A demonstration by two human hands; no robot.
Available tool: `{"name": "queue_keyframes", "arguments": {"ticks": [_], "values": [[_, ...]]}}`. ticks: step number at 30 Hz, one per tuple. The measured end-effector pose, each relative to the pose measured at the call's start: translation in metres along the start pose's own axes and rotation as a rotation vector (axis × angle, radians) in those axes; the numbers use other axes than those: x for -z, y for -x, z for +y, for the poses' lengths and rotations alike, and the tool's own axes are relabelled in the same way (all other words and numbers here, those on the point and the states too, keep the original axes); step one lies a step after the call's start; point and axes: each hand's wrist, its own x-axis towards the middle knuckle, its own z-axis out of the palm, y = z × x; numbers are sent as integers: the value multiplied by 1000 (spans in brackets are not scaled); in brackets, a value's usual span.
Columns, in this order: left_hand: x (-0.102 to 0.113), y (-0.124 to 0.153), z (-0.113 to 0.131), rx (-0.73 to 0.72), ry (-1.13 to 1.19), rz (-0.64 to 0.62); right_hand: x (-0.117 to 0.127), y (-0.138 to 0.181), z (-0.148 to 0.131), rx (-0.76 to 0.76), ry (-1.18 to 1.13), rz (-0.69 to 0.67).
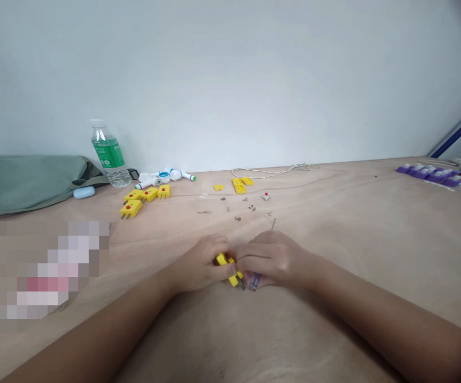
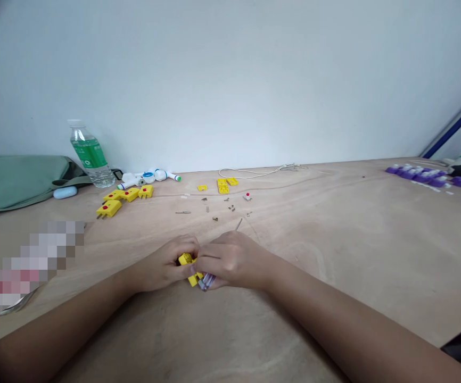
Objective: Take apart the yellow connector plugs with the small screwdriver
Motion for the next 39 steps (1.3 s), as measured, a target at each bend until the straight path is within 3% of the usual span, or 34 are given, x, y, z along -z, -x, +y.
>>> {"name": "queue_keyframes", "arguments": {"ticks": [6, 13, 18, 22, 28, 35, 39], "values": [[2, 1, -2, 23, -23, 14, -5, -2, -1, -69, -48, 2], [2, 2, -5, 69, -85, 64, -5, -3, -7, -475, -324, -16], [1, 2, -6, 64, -131, 81, 0, -4, -7, -606, -524, 51], [0, 2, -8, 71, -174, 80, 2, -4, -3, -699, -627, 11], [2, 2, -9, 31, -228, 69, 3, -3, -4, -709, -553, -30], [3, 2, -4, 3, -254, 77, 4, 1, -3, -559, -320, -64], [4, 3, -7, 48, -163, 107, 9, 20, 31, -789, -184, -1]]}}
